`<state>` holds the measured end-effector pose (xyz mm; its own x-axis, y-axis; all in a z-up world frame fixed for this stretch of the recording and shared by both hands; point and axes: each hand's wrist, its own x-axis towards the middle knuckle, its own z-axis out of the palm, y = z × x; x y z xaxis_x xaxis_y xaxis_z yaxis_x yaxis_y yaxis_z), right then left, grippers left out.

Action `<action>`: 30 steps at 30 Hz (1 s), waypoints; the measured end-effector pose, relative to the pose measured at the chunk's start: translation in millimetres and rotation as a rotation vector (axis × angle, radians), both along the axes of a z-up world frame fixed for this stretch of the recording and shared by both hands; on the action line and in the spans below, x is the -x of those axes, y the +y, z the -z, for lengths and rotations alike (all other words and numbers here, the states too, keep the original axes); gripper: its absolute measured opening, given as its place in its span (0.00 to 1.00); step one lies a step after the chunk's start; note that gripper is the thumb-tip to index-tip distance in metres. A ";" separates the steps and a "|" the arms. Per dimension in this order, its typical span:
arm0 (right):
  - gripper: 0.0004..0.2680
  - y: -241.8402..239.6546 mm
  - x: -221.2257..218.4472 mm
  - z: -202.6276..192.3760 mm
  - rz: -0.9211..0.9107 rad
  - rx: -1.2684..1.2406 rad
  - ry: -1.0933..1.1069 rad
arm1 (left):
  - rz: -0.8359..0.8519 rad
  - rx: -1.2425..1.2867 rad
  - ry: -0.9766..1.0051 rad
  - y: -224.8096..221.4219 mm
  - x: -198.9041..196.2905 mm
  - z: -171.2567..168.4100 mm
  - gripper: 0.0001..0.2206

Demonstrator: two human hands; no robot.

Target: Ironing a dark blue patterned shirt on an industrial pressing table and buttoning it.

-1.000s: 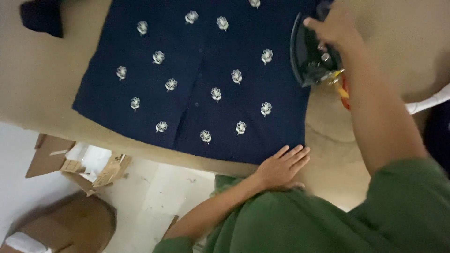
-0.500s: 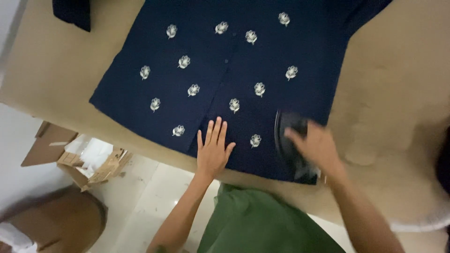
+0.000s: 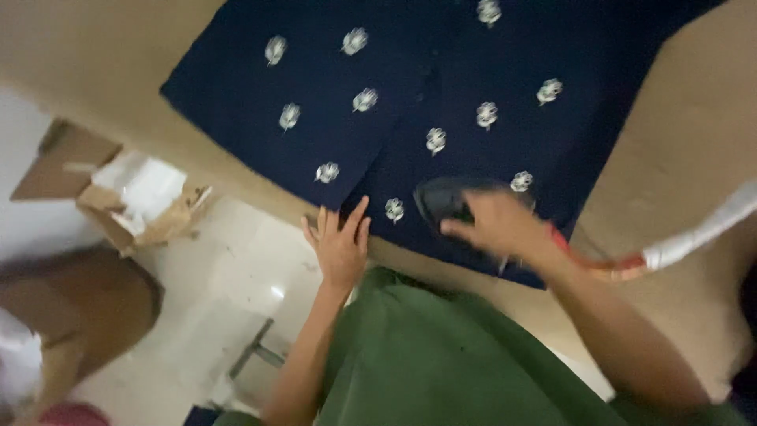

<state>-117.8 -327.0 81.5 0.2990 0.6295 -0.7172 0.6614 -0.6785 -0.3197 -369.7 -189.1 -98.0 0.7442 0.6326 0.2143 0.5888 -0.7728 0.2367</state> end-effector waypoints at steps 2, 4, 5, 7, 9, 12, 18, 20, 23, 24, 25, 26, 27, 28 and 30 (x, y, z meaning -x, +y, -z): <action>0.28 -19.1 40.7 10.8 -0.110 0.086 0.067 | -0.095 -0.033 -0.080 4.5 8.5 8.6 0.18; 0.28 -40.0 68.4 24.9 -0.126 0.005 -0.003 | -0.141 0.030 -0.231 8.2 15.7 3.4 0.19; 0.28 -27.7 70.3 25.9 -0.156 -0.003 0.000 | -0.170 0.018 -0.229 11.4 20.2 -2.1 0.19; 0.23 -17.3 80.5 27.4 -0.137 -0.239 -0.024 | -0.212 0.066 -0.304 11.1 26.7 -11.1 0.18; 0.24 21.0 88.9 25.3 -0.191 -0.293 -0.041 | -0.261 0.084 -0.377 17.0 25.8 -28.0 0.18; 0.24 63.6 99.2 25.8 -0.242 -0.331 -0.011 | -0.314 0.201 -0.544 12.6 17.2 -59.6 0.24; 0.24 11.1 80.4 11.8 -0.262 -0.130 0.038 | 0.013 0.296 -0.510 3.2 -18.6 -47.4 0.32; 0.24 -39.6 69.0 4.4 -0.291 -0.061 0.034 | 0.120 0.117 -0.319 -0.5 -13.6 -25.1 0.31; 0.23 -132.1 38.5 5.1 -0.210 0.096 -0.063 | 0.129 0.107 -0.392 3.7 -16.7 -8.8 0.24; 0.23 -164.5 30.6 3.2 -0.107 0.157 -0.090 | 0.115 0.119 -0.393 4.6 -17.4 -6.3 0.25; 0.24 -196.9 24.3 1.4 -0.002 0.216 -0.115 | 0.102 0.131 -0.394 6.0 -17.9 -3.6 0.26; 0.24 -226.6 17.3 13.7 0.006 0.207 -0.109 | 0.112 0.123 -0.387 4.3 -15.5 -12.5 0.26; 0.22 -257.0 11.3 26.3 0.051 0.220 -0.151 | 0.119 0.124 -0.345 1.9 -12.7 -21.7 0.25; 0.21 -288.6 5.0 35.7 0.119 0.234 -0.206 | 0.149 0.125 -0.316 3.0 -21.6 -32.1 0.24; 0.22 -313.8 -0.4 38.0 0.245 0.221 -0.216 | 0.171 0.102 -0.332 0.9 -18.6 -36.3 0.23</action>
<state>-117.4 -640.8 43.4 0.5802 0.3579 -0.7317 0.5070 -0.8617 -0.0194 -351.0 -188.2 -61.7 0.7415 0.5356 0.4040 0.3318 -0.8161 0.4731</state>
